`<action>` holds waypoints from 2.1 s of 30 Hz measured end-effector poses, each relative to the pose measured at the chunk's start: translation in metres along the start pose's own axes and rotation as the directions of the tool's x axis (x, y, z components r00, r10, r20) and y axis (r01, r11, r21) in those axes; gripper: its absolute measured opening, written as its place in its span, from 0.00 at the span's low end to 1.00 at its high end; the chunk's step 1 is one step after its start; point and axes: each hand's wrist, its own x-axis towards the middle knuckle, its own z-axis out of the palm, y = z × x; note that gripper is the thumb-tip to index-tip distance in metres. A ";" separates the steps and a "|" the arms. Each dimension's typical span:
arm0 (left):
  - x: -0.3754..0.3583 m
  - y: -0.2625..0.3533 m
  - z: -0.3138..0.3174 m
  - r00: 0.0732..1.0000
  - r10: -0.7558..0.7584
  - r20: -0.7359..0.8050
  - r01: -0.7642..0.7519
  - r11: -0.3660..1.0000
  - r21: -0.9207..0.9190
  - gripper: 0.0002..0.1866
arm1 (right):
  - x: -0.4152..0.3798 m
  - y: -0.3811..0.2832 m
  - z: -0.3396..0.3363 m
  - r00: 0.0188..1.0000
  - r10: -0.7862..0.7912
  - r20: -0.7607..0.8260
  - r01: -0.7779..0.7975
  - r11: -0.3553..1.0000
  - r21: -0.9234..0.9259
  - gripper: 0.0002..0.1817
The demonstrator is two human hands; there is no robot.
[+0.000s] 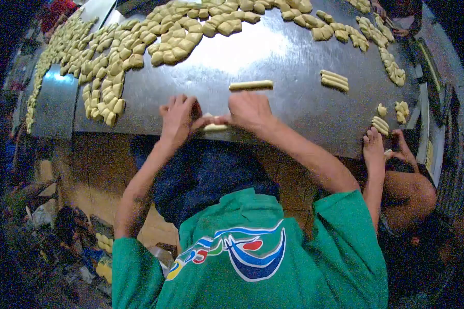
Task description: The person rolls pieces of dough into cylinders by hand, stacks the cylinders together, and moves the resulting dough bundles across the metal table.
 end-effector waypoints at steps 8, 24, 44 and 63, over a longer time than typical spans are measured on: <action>0.009 -0.021 -0.017 0.981 -0.033 0.191 0.065 0.984 -0.164 0.29 | -0.001 0.029 0.000 0.997 -0.032 0.069 0.022 0.990 0.139 0.48; 0.007 -0.022 -0.017 0.990 0.019 0.140 0.005 0.985 -0.170 0.25 | -0.005 0.030 0.003 0.999 0.001 0.054 -0.011 0.984 0.178 0.43; 0.012 -0.033 -0.010 0.998 0.059 0.021 -0.055 0.987 -0.152 0.24 | 0.009 0.026 0.001 0.997 0.072 0.012 -0.073 0.982 0.173 0.42; -0.005 -0.019 -0.017 1.000 0.017 -0.023 -0.027 0.832 -0.555 0.11 | -0.001 0.036 0.007 0.988 0.006 -0.154 0.035 0.964 0.263 0.27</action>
